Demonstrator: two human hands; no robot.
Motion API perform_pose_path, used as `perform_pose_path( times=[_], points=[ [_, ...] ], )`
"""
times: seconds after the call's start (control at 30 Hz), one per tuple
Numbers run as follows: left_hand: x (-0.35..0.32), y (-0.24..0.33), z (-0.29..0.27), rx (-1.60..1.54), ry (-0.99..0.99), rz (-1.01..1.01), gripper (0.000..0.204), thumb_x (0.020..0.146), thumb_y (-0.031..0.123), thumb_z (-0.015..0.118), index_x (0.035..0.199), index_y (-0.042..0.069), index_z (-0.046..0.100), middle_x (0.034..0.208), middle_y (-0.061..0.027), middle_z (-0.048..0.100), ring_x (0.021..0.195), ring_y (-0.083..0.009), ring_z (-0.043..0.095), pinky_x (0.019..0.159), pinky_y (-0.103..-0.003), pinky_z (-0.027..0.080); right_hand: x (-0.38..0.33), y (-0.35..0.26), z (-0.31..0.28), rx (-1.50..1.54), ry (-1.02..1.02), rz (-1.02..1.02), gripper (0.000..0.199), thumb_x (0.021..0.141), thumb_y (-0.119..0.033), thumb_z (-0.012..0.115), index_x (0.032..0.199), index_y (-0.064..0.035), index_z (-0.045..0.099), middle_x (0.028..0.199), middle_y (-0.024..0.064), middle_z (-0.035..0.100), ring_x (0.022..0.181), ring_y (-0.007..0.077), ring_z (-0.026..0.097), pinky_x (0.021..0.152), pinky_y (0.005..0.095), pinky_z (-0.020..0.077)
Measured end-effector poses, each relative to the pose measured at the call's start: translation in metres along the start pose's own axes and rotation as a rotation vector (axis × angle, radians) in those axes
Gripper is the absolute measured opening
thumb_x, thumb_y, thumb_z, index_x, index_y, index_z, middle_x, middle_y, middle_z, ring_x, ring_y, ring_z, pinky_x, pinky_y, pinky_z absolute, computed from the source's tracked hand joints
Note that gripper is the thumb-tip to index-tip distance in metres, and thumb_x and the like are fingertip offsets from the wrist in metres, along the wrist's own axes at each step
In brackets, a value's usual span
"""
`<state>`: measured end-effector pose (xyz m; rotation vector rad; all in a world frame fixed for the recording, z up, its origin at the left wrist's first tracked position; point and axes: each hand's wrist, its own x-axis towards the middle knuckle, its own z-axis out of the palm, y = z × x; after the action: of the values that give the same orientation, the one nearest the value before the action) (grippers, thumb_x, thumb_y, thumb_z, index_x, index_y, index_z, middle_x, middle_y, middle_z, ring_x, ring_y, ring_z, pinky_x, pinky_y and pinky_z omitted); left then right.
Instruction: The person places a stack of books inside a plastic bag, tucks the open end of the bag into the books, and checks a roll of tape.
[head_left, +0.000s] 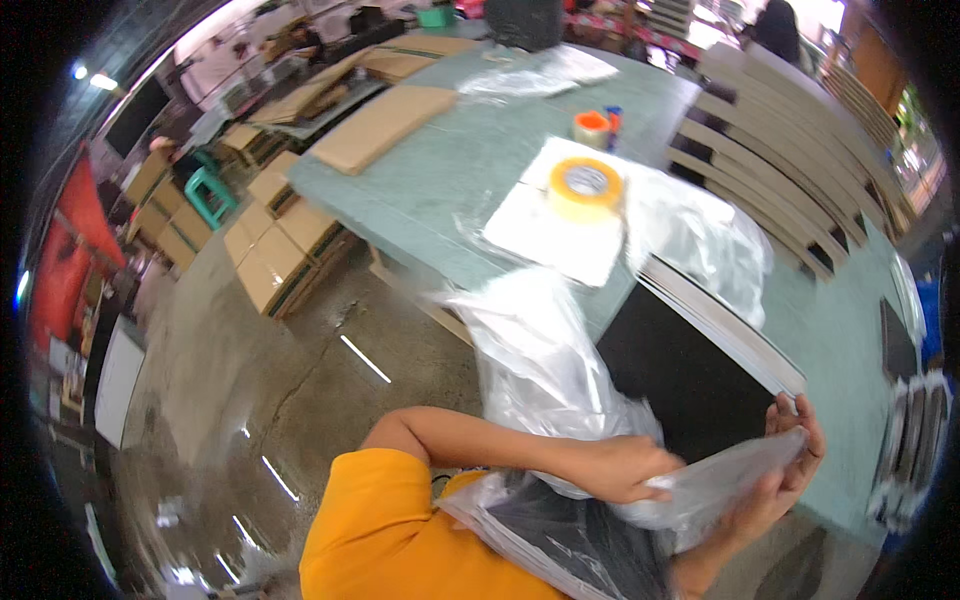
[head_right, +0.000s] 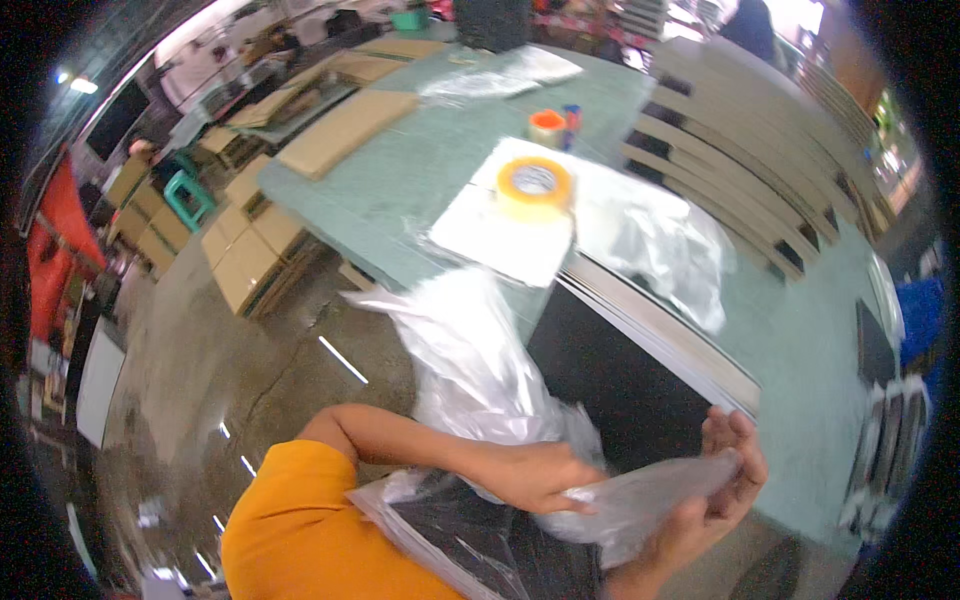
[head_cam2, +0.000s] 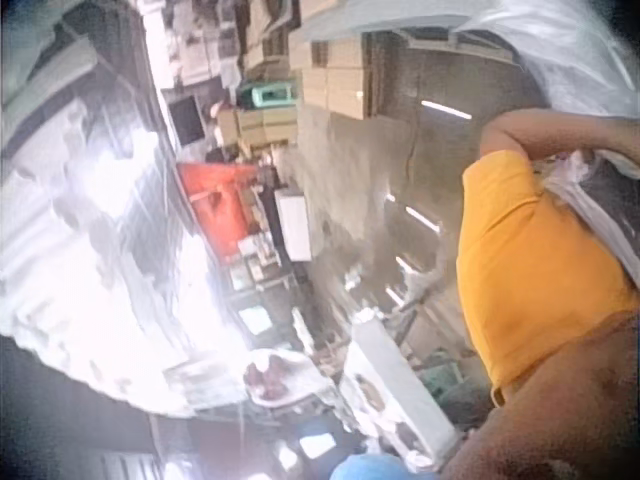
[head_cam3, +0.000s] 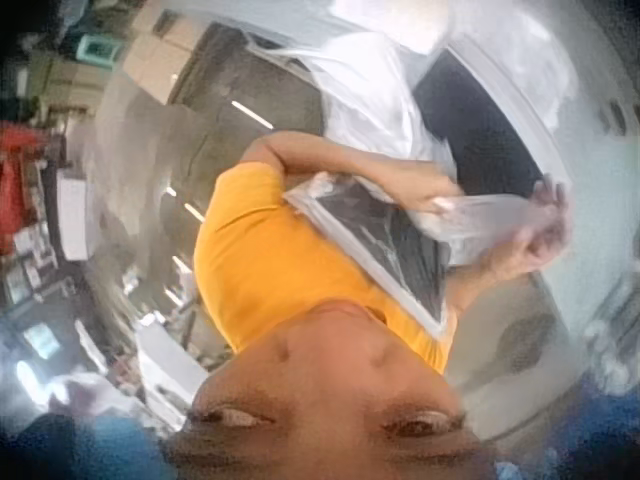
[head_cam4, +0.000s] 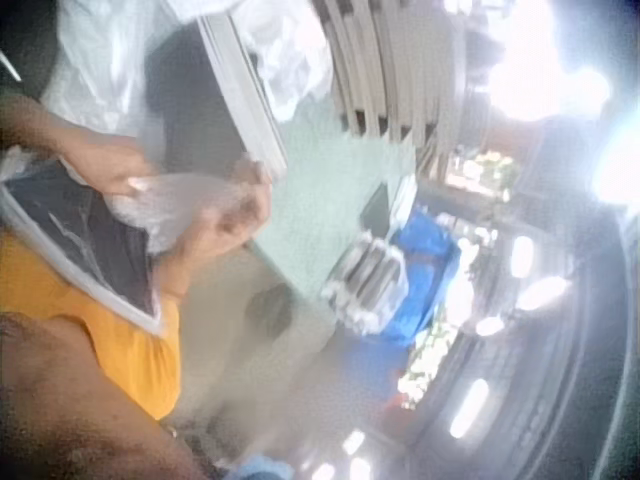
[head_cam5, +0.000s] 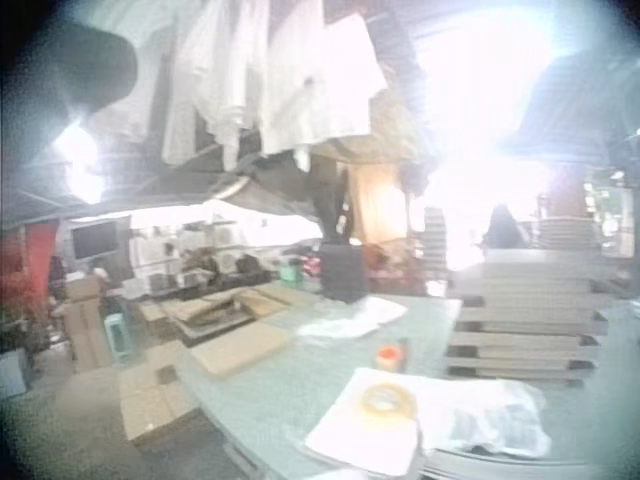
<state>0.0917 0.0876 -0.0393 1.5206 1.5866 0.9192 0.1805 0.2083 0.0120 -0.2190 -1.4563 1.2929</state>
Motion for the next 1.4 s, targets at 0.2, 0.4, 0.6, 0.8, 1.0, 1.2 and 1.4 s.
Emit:
perform_pose_path(
  times=[0.2,0.4,0.6,0.8,1.0,1.2,1.4],
  points=[
    [-0.010,0.010,-0.019,-0.324,0.257,0.087,0.013,0.078,0.012,0.051,0.086,0.002,0.054,0.071,-0.0075,0.055,0.066,-0.0116,0.048,0.062,-0.028,0.040,-0.027,-0.001,-0.008,0.109,-0.435,0.761,0.047,0.072,-0.030,0.063,0.103,0.0012,0.048,0.093,0.0121,0.054,0.077,0.0202,0.054,0.070,0.0316,0.0455],
    [-0.012,0.023,-0.041,-0.625,0.102,0.294,0.009,0.076,0.006,0.048,0.080,-0.001,0.050,0.070,-0.0035,0.051,0.070,-0.0088,0.046,0.063,-0.026,0.038,-0.015,0.041,-0.072,0.102,-1.721,0.981,0.051,0.072,-0.036,0.062,0.109,-0.0028,0.050,0.105,0.0121,0.052,0.092,0.0225,0.053,0.081,0.0366,0.0435],
    [-0.027,0.014,-0.065,-0.856,-0.336,0.157,0.019,0.078,0.015,0.058,0.081,-0.003,0.057,0.067,-0.0058,0.059,0.067,-0.0134,0.055,0.062,-0.027,0.043,0.014,0.023,-0.087,-0.390,-1.710,0.780,0.050,0.067,-0.035,0.064,0.103,-0.0025,0.053,0.104,0.0136,0.054,0.093,0.0271,0.053,0.081,0.0401,0.0431],
    [-0.036,-0.019,-0.017,0.729,-0.187,0.062,0.012,0.069,0.016,0.055,0.066,0.004,0.053,0.060,-0.0156,0.054,0.059,-0.0308,0.055,0.052,-0.042,0.044,-0.003,0.024,-0.101,-1.298,-1.855,-0.149,0.048,0.062,-0.034,0.066,0.097,-0.0022,0.057,0.102,0.0151,0.055,0.094,0.0316,0.052,0.080,0.0436,0.0427],
    [-0.055,-0.035,-0.017,0.448,-0.446,-0.087,0.022,0.069,0.028,0.059,0.066,0.006,0.057,0.068,-0.0099,0.058,0.066,-0.0284,0.058,0.056,-0.039,0.047,0.048,0.018,-0.096,-1.017,-0.620,0.186,0.022,0.063,-0.013,0.062,0.082,-0.0025,0.058,0.065,0.0121,0.056,0.061,0.0217,0.054,0.060,0.0326,0.0435],
    [-0.045,-0.020,-0.109,0.301,1.126,-0.452,0.035,0.062,-0.003,0.055,0.095,0.010,0.059,0.078,-0.0096,0.057,0.073,-0.0177,0.056,0.064,-0.029,0.045,0.003,0.022,-0.074,-0.869,-0.501,-0.272,0.038,0.058,0.005,0.045,0.095,-0.0009,0.055,0.085,0.0130,0.056,0.076,0.0229,0.053,0.074,0.0309,0.0412],
    [-0.037,-0.011,-0.092,0.834,0.770,-0.004,0.062,0.058,-0.008,0.052,0.116,0.016,0.049,0.108,-0.0088,0.044,0.086,-0.0245,0.048,0.066,-0.033,0.044,0.017,0.028,-0.095,-1.147,-0.307,-0.371,0.055,0.059,0.016,0.041,0.106,-0.0066,0.059,0.085,0.0090,0.052,0.079,0.0203,0.050,0.071,0.0257,0.0403]
  ],
)
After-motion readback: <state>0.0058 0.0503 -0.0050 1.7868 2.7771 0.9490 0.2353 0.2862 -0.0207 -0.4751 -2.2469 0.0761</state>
